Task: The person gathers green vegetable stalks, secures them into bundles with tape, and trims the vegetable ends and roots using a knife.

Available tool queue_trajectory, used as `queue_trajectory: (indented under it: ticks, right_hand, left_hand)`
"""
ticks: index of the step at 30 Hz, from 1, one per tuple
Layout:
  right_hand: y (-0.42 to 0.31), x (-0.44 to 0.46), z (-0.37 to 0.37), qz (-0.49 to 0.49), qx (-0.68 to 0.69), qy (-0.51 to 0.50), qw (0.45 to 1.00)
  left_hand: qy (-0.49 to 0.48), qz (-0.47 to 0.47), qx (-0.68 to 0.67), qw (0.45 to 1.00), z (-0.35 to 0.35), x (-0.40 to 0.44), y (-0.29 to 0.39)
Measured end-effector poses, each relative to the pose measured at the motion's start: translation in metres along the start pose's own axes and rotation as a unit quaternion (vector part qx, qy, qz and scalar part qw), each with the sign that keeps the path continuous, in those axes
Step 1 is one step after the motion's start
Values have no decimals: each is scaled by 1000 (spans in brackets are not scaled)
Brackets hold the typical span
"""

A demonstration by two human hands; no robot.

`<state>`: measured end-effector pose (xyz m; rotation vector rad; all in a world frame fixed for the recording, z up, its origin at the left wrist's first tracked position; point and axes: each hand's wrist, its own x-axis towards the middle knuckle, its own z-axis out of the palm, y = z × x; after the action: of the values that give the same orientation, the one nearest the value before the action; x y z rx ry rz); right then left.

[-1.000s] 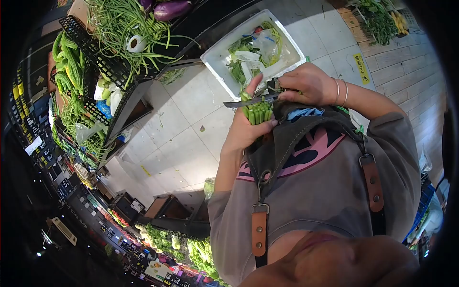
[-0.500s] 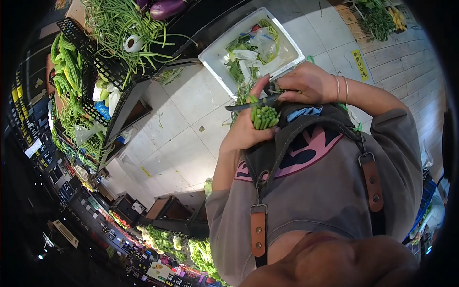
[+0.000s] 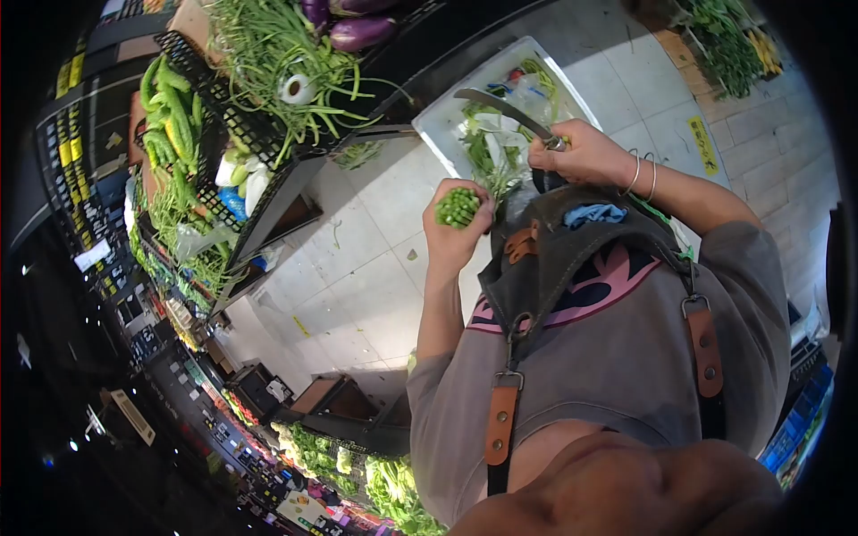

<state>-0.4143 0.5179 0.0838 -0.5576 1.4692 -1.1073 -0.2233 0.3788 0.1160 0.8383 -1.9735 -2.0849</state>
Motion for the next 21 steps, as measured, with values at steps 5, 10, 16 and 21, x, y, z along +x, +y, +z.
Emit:
queue_trajectory:
  ticks: [5, 10, 16, 21]
  right_hand:
    - [0, 11, 6, 18, 106, -27, 994]
    - [-5, 19, 13, 59, 214, -75, 972]
    - [0, 38, 35, 136, 308, -136, 932]
    - [-3, 40, 52, 174, 290, -146, 930]
  left_hand:
    - [100, 230, 108, 962, -20, 9, -12]
    - [152, 262, 102, 948, -13, 12, -11]
    - [211, 282, 103, 930, 0, 14, -9]
    - [272, 303, 97, 908, 6, 14, -19]
